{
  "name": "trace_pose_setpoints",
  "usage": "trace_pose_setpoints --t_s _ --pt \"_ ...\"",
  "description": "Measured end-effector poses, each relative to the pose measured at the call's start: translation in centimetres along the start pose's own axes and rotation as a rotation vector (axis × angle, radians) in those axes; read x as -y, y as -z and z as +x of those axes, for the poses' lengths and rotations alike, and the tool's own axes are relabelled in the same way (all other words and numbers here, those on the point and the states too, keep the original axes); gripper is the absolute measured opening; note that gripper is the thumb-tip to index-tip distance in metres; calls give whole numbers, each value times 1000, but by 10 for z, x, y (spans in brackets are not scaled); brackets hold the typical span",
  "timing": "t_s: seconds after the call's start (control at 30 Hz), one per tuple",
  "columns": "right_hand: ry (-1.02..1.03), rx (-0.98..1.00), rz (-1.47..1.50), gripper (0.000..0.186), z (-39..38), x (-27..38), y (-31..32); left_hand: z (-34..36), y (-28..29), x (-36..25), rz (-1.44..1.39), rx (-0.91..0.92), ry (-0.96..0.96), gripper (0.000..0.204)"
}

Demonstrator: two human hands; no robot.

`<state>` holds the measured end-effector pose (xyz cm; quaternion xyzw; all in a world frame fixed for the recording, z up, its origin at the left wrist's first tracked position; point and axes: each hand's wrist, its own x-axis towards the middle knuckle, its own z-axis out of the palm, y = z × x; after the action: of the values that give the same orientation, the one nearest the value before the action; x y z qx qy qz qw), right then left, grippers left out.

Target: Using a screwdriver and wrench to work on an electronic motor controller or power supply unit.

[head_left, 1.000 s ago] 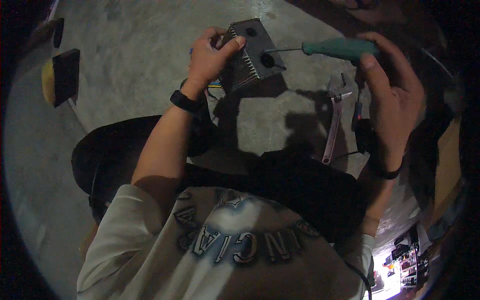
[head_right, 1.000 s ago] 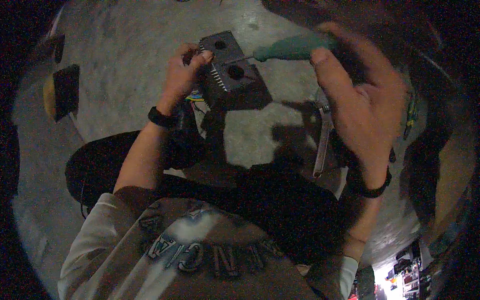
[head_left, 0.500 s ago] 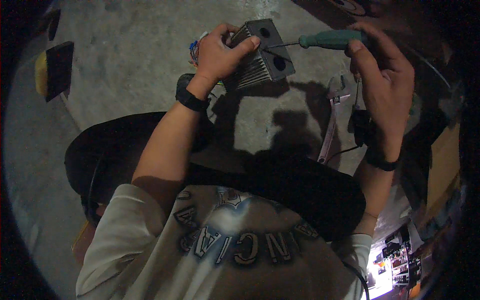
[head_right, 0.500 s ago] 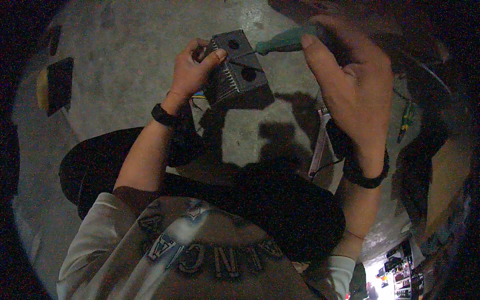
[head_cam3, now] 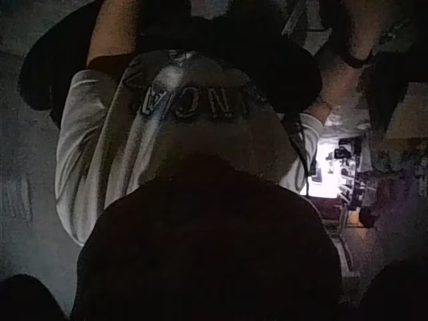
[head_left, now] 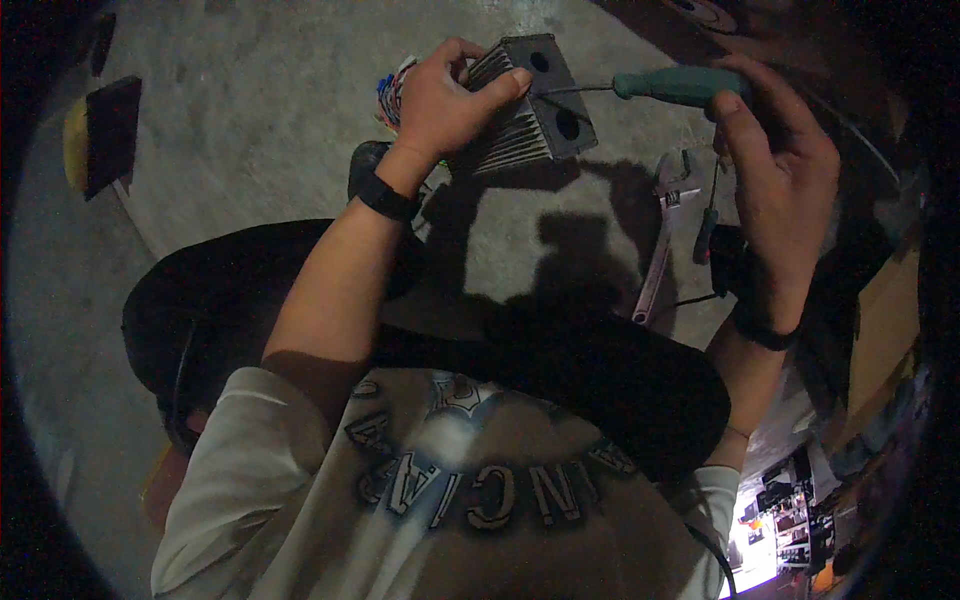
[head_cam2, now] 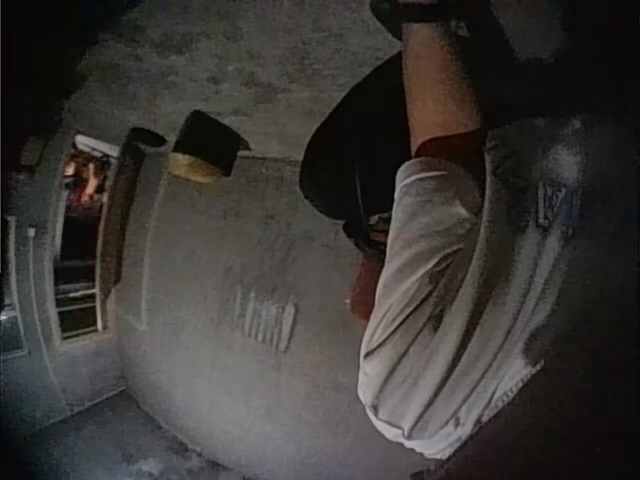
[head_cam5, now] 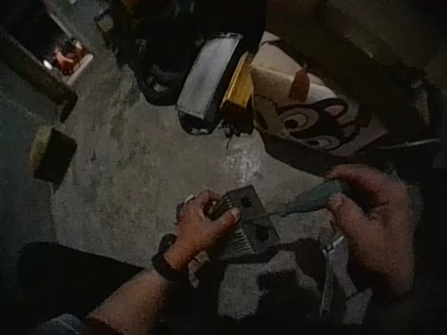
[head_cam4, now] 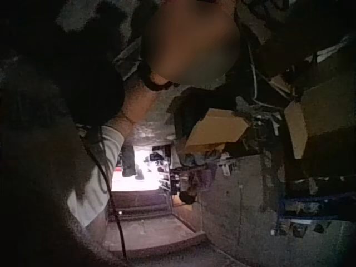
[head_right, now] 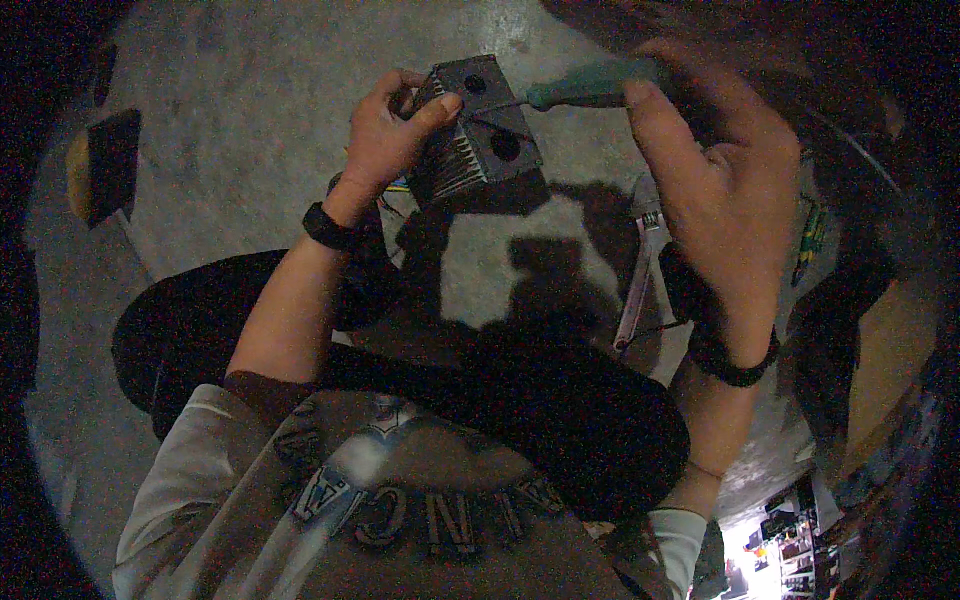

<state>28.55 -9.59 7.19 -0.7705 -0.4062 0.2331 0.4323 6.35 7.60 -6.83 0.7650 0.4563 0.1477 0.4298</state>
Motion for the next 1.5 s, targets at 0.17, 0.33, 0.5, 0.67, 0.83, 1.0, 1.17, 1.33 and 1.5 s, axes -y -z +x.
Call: trace_pose_setpoints --t_s 0.17,0.33,0.5,0.67,0.83,1.0,1.17,1.33,1.5 --pt "-46 -7 74 30 -3 0 -4 -5 3 2 -33 12 21 66" --pt "-36 -13 80 28 -3 0 -3 -5 5 -2 27 6 22 69" --pt "18 -32 -63 29 -2 1 -1 -6 8 -12 125 46 66 59" --pt "239 55 -200 32 1 12 -2 -8 8 -14 98 46 35 62" --pt "158 121 -197 32 8 33 -9 -7 5 -15 108 79 34 64" --pt "58 186 -268 29 13 43 -15 -10 0 -16 113 64 -14 63" --pt "132 130 -274 22 11 37 -22 -10 -4 -14 95 79 -42 63" --pt "223 169 -254 17 10 20 -17 -9 -2 -15 142 47 -61 63" --pt "465 243 -268 15 9 21 -9 -3 -2 -16 78 0 0 66"
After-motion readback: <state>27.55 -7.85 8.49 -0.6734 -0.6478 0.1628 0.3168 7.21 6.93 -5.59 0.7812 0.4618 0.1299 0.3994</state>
